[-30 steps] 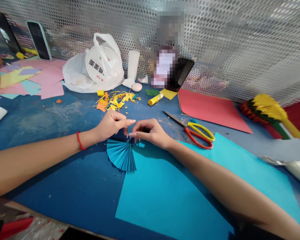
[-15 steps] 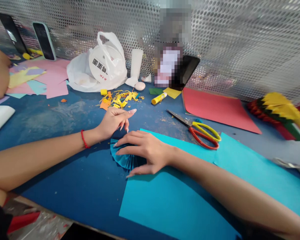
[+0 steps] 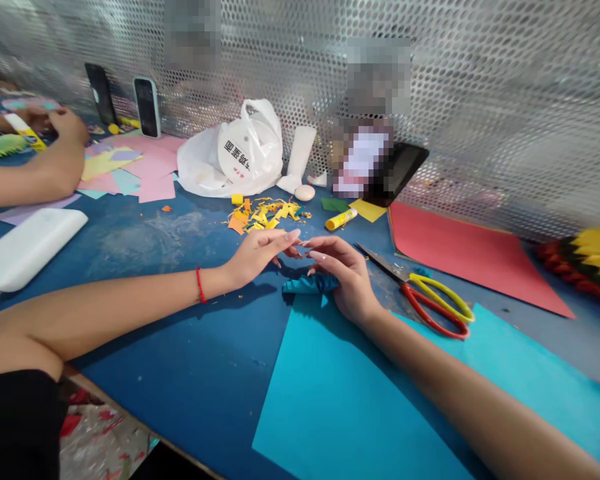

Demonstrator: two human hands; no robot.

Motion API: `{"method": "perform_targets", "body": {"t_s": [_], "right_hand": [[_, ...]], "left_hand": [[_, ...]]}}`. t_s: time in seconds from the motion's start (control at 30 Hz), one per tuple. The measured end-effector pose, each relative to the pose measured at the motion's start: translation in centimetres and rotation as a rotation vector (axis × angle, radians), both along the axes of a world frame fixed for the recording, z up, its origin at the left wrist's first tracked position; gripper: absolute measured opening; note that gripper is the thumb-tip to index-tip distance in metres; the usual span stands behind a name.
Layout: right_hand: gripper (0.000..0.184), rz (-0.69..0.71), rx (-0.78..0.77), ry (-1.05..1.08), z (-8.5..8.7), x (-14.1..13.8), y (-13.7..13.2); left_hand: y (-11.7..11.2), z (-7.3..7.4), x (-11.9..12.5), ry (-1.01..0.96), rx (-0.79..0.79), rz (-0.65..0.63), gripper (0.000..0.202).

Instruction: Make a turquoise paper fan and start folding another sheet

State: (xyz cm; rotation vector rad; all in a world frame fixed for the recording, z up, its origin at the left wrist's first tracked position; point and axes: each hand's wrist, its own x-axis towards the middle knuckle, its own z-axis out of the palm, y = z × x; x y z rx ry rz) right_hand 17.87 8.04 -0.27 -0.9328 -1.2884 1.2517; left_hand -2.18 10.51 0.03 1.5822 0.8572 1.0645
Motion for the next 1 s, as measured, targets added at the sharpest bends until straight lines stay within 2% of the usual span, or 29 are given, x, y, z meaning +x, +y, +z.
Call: {"method": "perform_targets", "body": {"t_s": [0.2, 0.4, 0.57, 0.67, 0.83, 1.0], "right_hand": [[0.022, -0.229, -0.006, 0.013, -0.9, 0.3, 0.8], [0.024, -0.288, -0.023, 0.041, -1.1, 0.5, 1.1], [0.025, -0.347, -0.008, 0.070, -1.2, 0.5, 1.3], [0.027, -0.347, -0.031, 0.065, -1.3, 0.5, 1.3], [0.034, -0.343, -0.063, 0.071, -0.9, 0.4, 1.3], [0.040, -0.295, -0.074, 0.059, -0.5, 0.3, 1.3]], "left_hand": [[-0.5, 0.0, 0.3, 0.100, 0.033, -0.156, 0.052], [-0.3, 0.0, 0.0, 0.165, 0.065, -0.261, 0.046], [0.2, -1.1, 0.0, 0.109, 0.015, -0.236, 0.038], [0.4, -1.4, 0.2, 0.037, -0.050, -0.237, 0.041], [0.6, -1.1, 0.1, -0.064, -0.127, -0.158, 0.044], [0.7, -0.6, -0.1, -0.130, -0.179, -0.062, 0.036]]}}
